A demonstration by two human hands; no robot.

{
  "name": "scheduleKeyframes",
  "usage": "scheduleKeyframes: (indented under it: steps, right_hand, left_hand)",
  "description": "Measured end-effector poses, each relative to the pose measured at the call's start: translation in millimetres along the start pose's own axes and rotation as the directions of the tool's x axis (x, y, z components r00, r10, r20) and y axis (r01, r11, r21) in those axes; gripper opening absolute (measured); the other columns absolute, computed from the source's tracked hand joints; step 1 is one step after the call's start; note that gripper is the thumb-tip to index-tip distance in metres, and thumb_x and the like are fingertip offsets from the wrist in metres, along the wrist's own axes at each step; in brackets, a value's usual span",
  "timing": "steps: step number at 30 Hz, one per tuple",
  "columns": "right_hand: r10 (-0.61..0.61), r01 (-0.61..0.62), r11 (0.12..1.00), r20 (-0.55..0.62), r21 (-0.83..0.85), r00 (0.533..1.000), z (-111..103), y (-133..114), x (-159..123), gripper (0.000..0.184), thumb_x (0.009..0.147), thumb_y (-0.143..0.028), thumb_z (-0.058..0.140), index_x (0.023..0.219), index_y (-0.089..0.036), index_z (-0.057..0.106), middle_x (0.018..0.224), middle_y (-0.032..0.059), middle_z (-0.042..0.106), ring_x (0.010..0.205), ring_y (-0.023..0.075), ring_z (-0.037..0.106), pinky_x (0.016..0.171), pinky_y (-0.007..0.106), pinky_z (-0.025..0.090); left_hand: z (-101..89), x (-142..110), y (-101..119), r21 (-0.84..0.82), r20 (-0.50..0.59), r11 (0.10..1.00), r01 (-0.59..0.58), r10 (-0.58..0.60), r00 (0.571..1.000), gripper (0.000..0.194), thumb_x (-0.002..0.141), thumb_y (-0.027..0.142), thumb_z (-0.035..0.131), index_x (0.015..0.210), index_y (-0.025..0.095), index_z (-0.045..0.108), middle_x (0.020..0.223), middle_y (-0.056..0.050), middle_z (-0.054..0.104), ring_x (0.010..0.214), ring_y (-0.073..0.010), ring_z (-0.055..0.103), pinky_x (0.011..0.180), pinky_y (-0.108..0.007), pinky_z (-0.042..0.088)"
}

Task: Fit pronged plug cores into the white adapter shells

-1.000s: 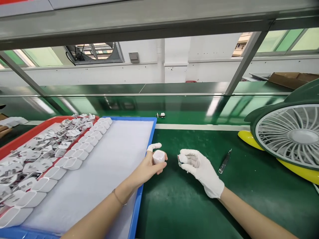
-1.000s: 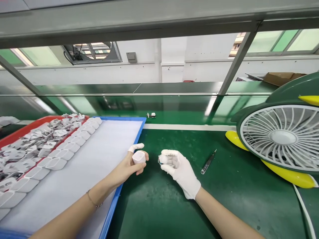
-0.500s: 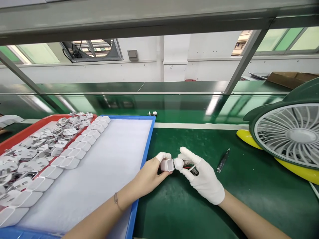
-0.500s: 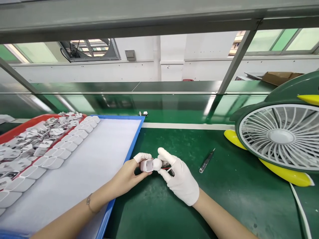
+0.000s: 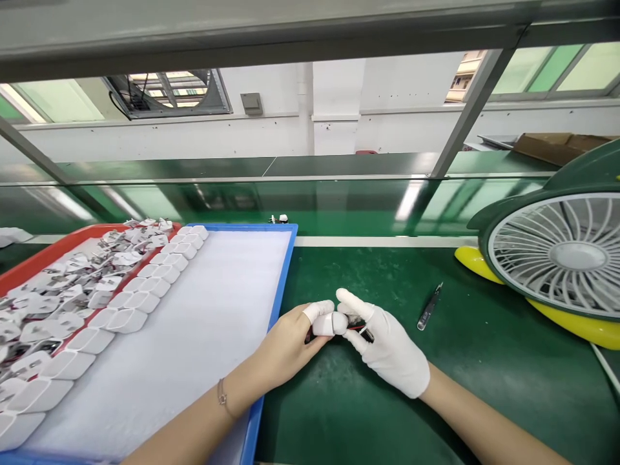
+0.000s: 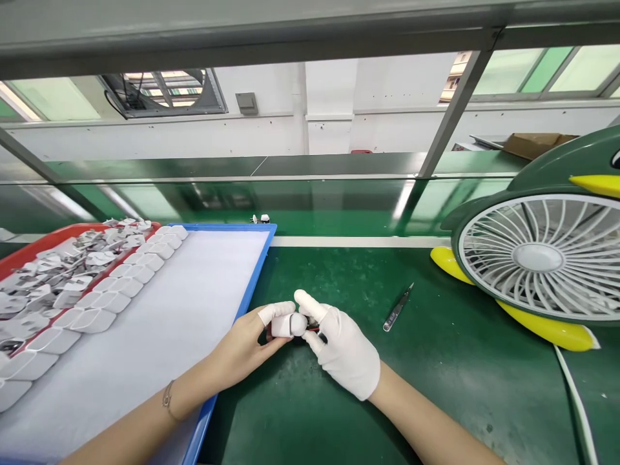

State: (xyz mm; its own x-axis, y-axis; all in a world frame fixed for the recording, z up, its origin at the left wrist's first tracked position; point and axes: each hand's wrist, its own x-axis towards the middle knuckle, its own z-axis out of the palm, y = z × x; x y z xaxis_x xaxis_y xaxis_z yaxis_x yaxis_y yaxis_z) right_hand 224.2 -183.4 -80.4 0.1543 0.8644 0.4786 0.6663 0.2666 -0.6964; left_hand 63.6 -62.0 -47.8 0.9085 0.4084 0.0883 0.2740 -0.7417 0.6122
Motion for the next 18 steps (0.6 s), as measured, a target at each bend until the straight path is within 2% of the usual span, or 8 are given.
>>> scheduleKeyframes:
  steps: [5, 8, 11, 13, 15, 16, 18]
  right_hand:
    - [0.098, -0.102, 0.994, 0.093, 0.038, 0.991, -0.2, 0.3, -0.4, 0.072, 0.088, -0.01, 0.047, 0.146, -0.04, 0.016, 0.096, 0.0013, 0.061, 0.079, 0.0204, 0.057, 0.075, 0.04, 0.049]
    - [0.142, -0.147, 0.989, 0.117, 0.031, 0.983, 0.1, 2.6, -2.7, 0.07, 0.088, -0.011, 0.047, 0.146, -0.039, 0.02, 0.094, 0.0019, 0.062, 0.08, 0.0216, 0.057, 0.074, 0.042, 0.049]
    - [0.162, -0.168, 0.983, 0.072, 0.08, 0.984, -1.2, 4.7, -2.9, 0.061, 0.086, -0.013, 0.052, 0.139, -0.037, 0.036, 0.1, 0.0031, 0.061, 0.086, 0.0214, 0.058, 0.08, 0.042, 0.048]
    - [0.222, -0.221, 0.957, 0.019, 0.188, 0.975, -4.3, 4.6, -0.1, 0.047, 0.085, -0.016, 0.057, 0.127, -0.035, 0.052, 0.111, 0.0039, 0.058, 0.095, 0.0213, 0.057, 0.085, 0.04, 0.047]
    - [0.337, -0.312, 0.863, 0.007, 0.399, 0.942, -9.3, 3.0, 4.7, 0.036, 0.084, -0.02, 0.061, 0.117, -0.032, 0.057, 0.123, 0.004, 0.053, 0.102, 0.0214, 0.056, 0.089, 0.039, 0.047]
    - [0.397, -0.354, 0.777, 0.03, 0.52, 0.917, -12.0, 2.1, 7.3, 0.033, 0.085, -0.022, 0.061, 0.116, -0.03, 0.056, 0.125, 0.0043, 0.051, 0.101, 0.0208, 0.057, 0.087, 0.038, 0.048]
    - [0.481, -0.417, 0.579, 0.12, 0.7, 0.869, -16.7, 1.0, 11.7, 0.035, 0.087, -0.025, 0.059, 0.12, -0.029, 0.05, 0.121, 0.0053, 0.053, 0.085, 0.0164, 0.06, 0.074, 0.034, 0.051]
  left_hand:
    - [1.9, -0.9, 2.2, 0.051, 0.032, 0.999, -0.018, 0.017, 0.999, 0.032, 0.09, 0.034, 0.049, 0.12, 0.02, 0.05, 0.096, -0.007, 0.062, 0.089, -0.0216, 0.061, 0.073, -0.032, 0.05]
    - [2.8, -1.8, 3.9, 0.059, 0.039, 0.998, -0.021, 0.019, 0.999, 0.03, 0.09, 0.034, 0.048, 0.117, 0.02, 0.052, 0.094, -0.007, 0.062, 0.086, -0.0212, 0.061, 0.07, -0.031, 0.049]
    - [2.0, -1.1, 4.7, 0.016, 0.014, 1.0, 0.021, -0.021, 1.0, 0.032, 0.089, 0.035, 0.05, 0.119, 0.023, 0.051, 0.091, -0.004, 0.063, 0.077, -0.0186, 0.06, 0.066, -0.029, 0.048]
    - [0.0, 0.6, 3.4, -0.018, -0.021, 0.997, 0.076, -0.076, 0.997, 0.034, 0.088, 0.035, 0.052, 0.12, 0.024, 0.05, 0.087, -0.002, 0.063, 0.07, -0.0166, 0.059, 0.063, -0.028, 0.047]
    - [-2.7, 2.9, 0.2, -0.046, -0.067, 0.99, 0.13, -0.133, 0.989, 0.035, 0.086, 0.034, 0.054, 0.12, 0.023, 0.05, 0.085, -0.001, 0.064, 0.066, -0.0152, 0.058, 0.062, -0.027, 0.046]
    - [-4.1, 4.1, -1.9, -0.06, -0.09, 0.987, 0.149, -0.154, 0.984, 0.036, 0.086, 0.034, 0.055, 0.12, 0.023, 0.05, 0.085, -0.001, 0.065, 0.065, -0.0147, 0.057, 0.062, -0.027, 0.047]
    - [-6.1, 6.0, -5.9, -0.093, -0.125, 0.982, 0.165, -0.176, 0.976, 0.038, 0.085, 0.034, 0.056, 0.12, 0.023, 0.049, 0.089, -0.001, 0.066, 0.064, -0.014, 0.057, 0.062, -0.026, 0.047]
